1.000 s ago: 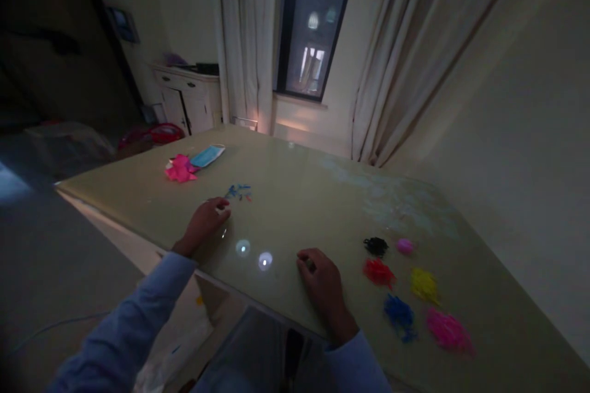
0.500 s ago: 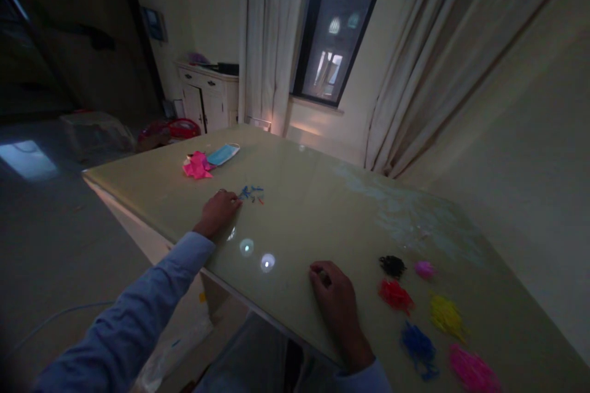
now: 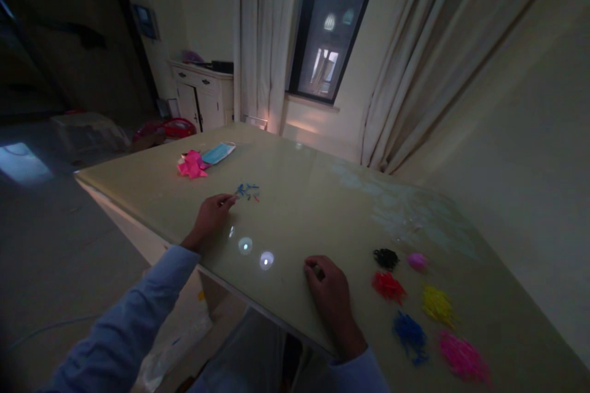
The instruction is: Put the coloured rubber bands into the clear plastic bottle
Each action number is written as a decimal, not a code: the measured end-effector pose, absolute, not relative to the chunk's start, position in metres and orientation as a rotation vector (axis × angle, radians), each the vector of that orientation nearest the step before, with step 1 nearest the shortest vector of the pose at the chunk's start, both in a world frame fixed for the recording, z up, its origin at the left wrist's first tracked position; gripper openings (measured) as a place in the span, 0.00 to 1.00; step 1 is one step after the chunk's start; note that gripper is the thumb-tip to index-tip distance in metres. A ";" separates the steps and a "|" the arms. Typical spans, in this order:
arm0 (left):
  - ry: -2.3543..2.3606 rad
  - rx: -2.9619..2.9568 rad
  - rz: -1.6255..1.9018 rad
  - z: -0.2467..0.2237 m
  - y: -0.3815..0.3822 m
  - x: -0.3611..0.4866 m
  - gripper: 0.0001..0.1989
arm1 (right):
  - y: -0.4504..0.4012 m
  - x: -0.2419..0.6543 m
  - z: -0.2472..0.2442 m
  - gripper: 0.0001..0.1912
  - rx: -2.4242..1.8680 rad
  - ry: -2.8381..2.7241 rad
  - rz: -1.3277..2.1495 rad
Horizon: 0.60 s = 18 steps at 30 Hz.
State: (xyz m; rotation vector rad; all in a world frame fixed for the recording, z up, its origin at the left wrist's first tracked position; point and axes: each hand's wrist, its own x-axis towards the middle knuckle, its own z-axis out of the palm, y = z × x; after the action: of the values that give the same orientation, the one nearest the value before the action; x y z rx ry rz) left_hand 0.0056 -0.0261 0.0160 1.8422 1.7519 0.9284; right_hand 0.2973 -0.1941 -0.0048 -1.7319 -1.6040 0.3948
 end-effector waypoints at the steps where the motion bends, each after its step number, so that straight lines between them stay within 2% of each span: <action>1: 1.675 1.768 0.978 0.017 -0.033 0.011 0.22 | -0.194 0.297 -0.004 0.12 -1.736 -1.607 0.388; 6: 1.060 1.062 1.168 0.023 -0.076 0.052 0.27 | -0.196 0.295 -0.005 0.10 -1.738 -1.623 0.372; 18: 0.578 0.752 0.670 0.061 -0.164 0.175 0.21 | -0.191 0.292 -0.014 0.07 -1.828 -1.650 0.352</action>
State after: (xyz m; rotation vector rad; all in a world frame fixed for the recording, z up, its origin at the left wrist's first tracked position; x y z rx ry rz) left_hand 0.1745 -0.1638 0.0608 0.7515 0.5778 0.6703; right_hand 0.2916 -0.1907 -0.0139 -1.8280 -1.6503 0.3516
